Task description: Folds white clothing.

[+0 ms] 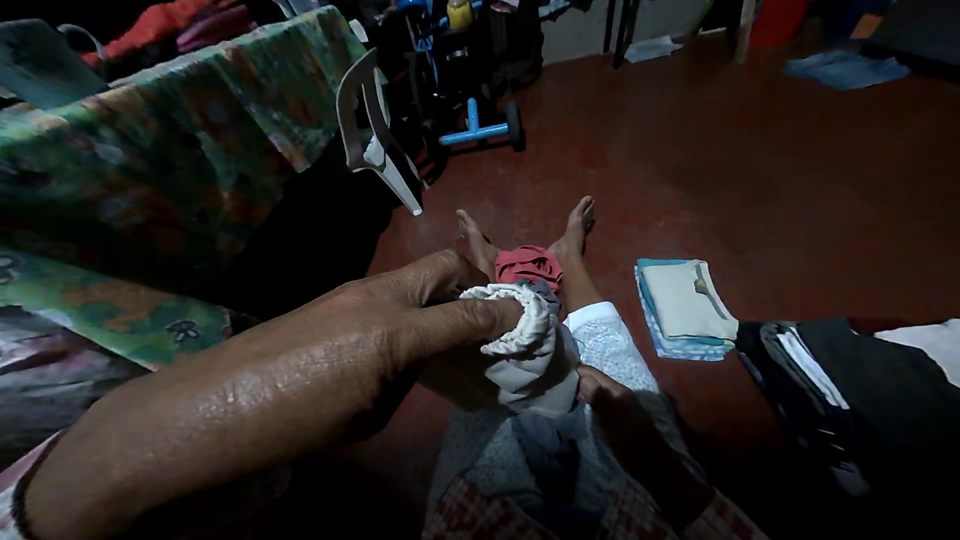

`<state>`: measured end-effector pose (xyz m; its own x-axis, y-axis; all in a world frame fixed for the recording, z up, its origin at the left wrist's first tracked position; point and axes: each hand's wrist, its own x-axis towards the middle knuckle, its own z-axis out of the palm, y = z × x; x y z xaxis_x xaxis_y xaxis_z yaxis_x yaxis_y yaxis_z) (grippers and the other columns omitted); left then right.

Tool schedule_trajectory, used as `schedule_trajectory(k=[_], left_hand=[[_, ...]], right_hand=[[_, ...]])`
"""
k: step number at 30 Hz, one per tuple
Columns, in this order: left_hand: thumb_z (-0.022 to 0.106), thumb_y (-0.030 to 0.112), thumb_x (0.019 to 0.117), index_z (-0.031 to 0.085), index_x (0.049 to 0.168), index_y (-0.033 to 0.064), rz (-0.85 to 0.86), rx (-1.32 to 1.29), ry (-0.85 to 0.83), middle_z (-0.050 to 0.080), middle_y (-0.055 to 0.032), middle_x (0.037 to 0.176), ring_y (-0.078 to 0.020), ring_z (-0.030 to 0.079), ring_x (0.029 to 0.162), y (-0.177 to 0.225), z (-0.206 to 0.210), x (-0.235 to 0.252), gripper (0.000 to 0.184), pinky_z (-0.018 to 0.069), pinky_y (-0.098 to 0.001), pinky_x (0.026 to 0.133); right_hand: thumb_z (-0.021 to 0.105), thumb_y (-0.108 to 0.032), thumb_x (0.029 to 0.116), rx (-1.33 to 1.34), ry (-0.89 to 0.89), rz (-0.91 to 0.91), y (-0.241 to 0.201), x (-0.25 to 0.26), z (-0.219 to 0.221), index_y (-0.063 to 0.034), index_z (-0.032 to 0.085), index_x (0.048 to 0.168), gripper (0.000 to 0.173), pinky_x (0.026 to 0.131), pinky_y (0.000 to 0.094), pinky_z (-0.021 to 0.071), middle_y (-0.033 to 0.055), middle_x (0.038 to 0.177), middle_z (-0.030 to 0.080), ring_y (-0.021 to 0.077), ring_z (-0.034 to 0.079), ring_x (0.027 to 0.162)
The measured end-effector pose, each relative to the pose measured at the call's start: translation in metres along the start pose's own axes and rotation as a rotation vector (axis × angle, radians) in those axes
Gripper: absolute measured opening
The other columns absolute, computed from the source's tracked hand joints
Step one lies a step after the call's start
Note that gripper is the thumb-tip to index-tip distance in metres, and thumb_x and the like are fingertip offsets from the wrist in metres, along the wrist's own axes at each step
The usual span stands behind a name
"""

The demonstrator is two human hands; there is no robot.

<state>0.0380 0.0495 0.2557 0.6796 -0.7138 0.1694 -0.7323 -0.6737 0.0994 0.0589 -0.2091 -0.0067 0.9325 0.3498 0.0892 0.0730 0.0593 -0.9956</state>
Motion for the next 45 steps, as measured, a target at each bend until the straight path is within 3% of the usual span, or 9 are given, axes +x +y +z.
schedule_trajectory(k=[3, 7, 13, 19, 22, 26, 31, 37, 45], left_hand=[[0.054, 0.009, 0.0929, 0.066, 0.132, 0.0288, 0.008, -0.009, 0.006, 0.059, 0.0047, 0.117, 0.0015, 0.060, 0.101, 0.000, 0.000, -0.001, 0.045, 0.0546, -0.0134, 0.080], [0.053, 0.009, 0.0966, 0.064, 0.132, 0.0295, -0.007, -0.096, 0.008, 0.059, 0.0051, 0.115, 0.0027, 0.062, 0.094, -0.004, 0.003, -0.005, 0.042, 0.0568, -0.0136, 0.074], [0.054, 0.010, 0.0953, 0.063, 0.134, 0.0303, -0.003, -0.118, -0.001, 0.058, 0.0053, 0.111, 0.0012, 0.060, 0.092, -0.010, 0.006, -0.012, 0.045, 0.0557, -0.0147, 0.074], [0.054, 0.011, 0.0938, 0.062, 0.136, 0.0299, 0.006, -0.144, 0.004, 0.060, 0.0052, 0.112, -0.0008, 0.060, 0.097, -0.013, 0.008, -0.015, 0.047, 0.0550, -0.0167, 0.078], [0.056, 0.012, 0.0924, 0.063, 0.134, 0.0278, -0.033, -0.184, -0.007, 0.058, 0.0058, 0.107, 0.0024, 0.059, 0.091, -0.014, 0.011, -0.016, 0.045, 0.0543, -0.0134, 0.073], [0.062, 0.015, 0.0875, 0.064, 0.134, 0.0236, -0.111, -0.225, -0.013, 0.059, 0.0079, 0.105, 0.0038, 0.058, 0.091, -0.024, 0.024, -0.020, 0.047, 0.0528, -0.0125, 0.076], [0.063, 0.010, 0.0826, 0.065, 0.136, 0.0189, -0.221, -0.227, 0.076, 0.063, 0.0066, 0.112, 0.0008, 0.060, 0.100, -0.031, 0.047, -0.005, 0.054, 0.0541, -0.0188, 0.085], [0.061, 0.007, 0.0944, 0.066, 0.132, 0.0202, -0.085, -0.198, 0.155, 0.065, -0.0138, 0.126, -0.0293, 0.066, 0.107, 0.047, 0.112, 0.021, 0.040, 0.0574, -0.0453, 0.087], [0.071, 0.005, 0.0915, 0.072, 0.123, 0.0054, 0.020, -0.903, -0.202, 0.066, -0.0156, 0.133, -0.0305, 0.061, 0.126, 0.107, 0.248, 0.019, 0.032, 0.0473, -0.0469, 0.109]], right_hand=[[0.042, -0.033, 0.1095, 0.274, -0.004, 0.315, -0.016, 0.001, 0.009, 0.0015, 0.061, 0.121, 0.041, 0.092, 0.0219, 0.0523, -0.0028, 0.103, 0.067, -0.0005, 0.063, 0.098], [0.047, -0.066, 0.0979, 0.403, -0.144, 0.158, 0.017, 0.001, 0.008, -0.0002, 0.054, 0.134, 0.076, 0.101, 0.0280, 0.0524, 0.0000, 0.121, 0.068, 0.0053, 0.064, 0.114], [0.047, -0.010, 0.1023, 0.395, 0.155, 0.121, -0.001, 0.005, 0.007, -0.0043, 0.064, 0.118, 0.024, 0.084, 0.0205, 0.0569, -0.0063, 0.099, 0.070, -0.0007, 0.067, 0.091], [0.049, -0.013, 0.0980, 0.485, 0.255, 0.062, -0.006, 0.015, -0.014, -0.0200, 0.060, 0.085, 0.019, 0.059, 0.0192, 0.0532, -0.0110, 0.070, 0.062, -0.0010, 0.060, 0.063], [0.057, -0.005, 0.0924, 0.520, 0.297, -0.033, -0.002, 0.019, -0.024, -0.0117, 0.057, 0.097, 0.008, 0.063, 0.0236, 0.0568, -0.0036, 0.076, 0.068, 0.0047, 0.066, 0.068], [0.059, 0.002, 0.0910, 0.327, 0.238, -0.064, -0.017, 0.019, -0.050, -0.0034, 0.052, 0.130, 0.040, 0.060, 0.0186, 0.0544, -0.0027, 0.084, 0.072, 0.0021, 0.066, 0.067], [0.062, -0.002, 0.0954, -0.142, 0.189, 0.007, -0.034, 0.049, -0.091, 0.0003, 0.066, 0.118, 0.023, 0.076, 0.0244, 0.0567, 0.0038, 0.094, 0.072, 0.0051, 0.067, 0.081], [0.060, 0.000, 0.0941, -0.284, 0.342, -0.104, -0.015, 0.072, -0.138, -0.0003, 0.070, 0.108, 0.018, 0.086, 0.0264, 0.0559, 0.0075, 0.108, 0.071, 0.0088, 0.066, 0.096], [0.045, -0.015, 0.1063, 0.042, 0.482, 0.584, 0.077, -0.026, -0.146, -0.0010, 0.048, 0.142, 0.038, 0.076, 0.0397, 0.0583, 0.0153, 0.114, 0.064, 0.0206, 0.067, 0.089]])
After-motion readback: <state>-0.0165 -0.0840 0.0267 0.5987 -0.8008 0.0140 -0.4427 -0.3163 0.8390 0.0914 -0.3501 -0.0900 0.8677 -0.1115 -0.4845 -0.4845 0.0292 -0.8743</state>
